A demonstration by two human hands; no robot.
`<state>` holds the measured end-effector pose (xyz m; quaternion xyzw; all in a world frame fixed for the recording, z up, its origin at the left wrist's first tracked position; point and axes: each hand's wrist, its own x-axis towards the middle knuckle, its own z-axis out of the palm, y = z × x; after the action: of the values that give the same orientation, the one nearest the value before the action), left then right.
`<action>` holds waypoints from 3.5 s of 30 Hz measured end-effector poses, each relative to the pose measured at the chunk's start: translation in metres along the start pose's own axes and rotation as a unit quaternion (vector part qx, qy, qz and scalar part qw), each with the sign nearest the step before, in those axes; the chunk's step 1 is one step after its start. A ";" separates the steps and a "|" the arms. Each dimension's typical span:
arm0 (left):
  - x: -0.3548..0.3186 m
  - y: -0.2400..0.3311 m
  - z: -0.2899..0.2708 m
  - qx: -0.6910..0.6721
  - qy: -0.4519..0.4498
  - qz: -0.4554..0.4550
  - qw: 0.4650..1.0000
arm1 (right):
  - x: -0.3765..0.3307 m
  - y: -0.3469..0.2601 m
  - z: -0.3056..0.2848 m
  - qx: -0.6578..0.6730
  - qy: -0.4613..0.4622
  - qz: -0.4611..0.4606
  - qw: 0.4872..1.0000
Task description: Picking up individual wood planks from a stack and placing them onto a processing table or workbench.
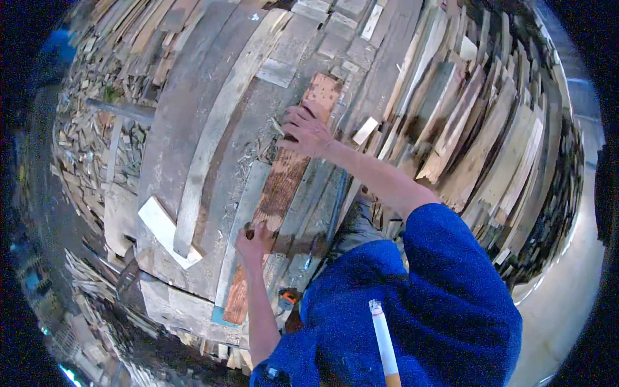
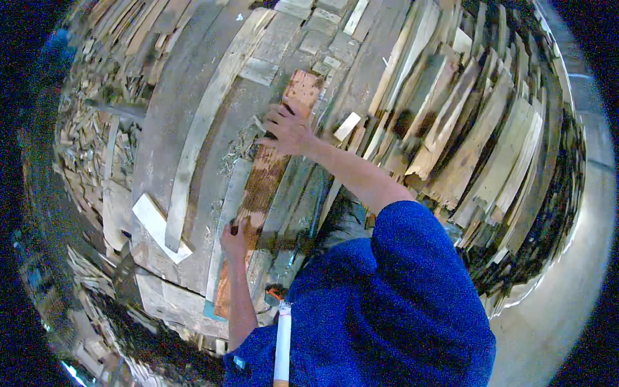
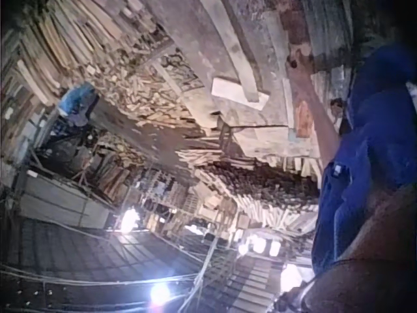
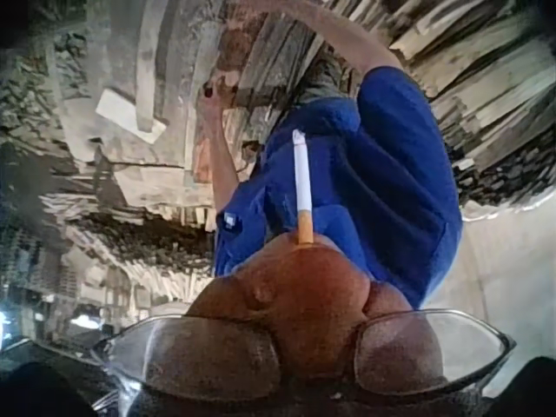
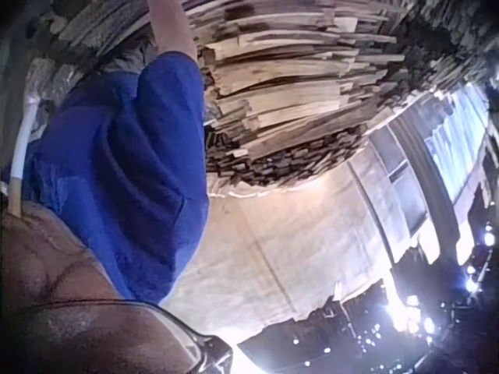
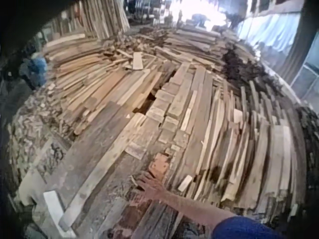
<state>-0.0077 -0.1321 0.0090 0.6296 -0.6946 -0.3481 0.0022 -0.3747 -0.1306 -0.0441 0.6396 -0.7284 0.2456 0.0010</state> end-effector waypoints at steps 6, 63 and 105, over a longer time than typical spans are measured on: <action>-0.037 -0.036 0.025 0.092 0.153 0.043 0.983 | -0.001 0.005 0.014 -0.027 -0.003 -0.038 0.999; -0.064 -0.035 0.083 0.050 0.272 0.057 0.959 | -0.122 -0.116 -0.053 0.121 0.035 0.016 0.992; -0.082 0.005 0.056 0.081 0.185 0.014 0.979 | -0.026 0.271 -0.172 -0.015 0.146 0.430 0.891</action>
<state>-0.0200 -0.0331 0.0045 0.6710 -0.7171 -0.1683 0.0843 -0.6762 -0.0283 0.0026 0.2208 -0.9275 0.3013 0.0110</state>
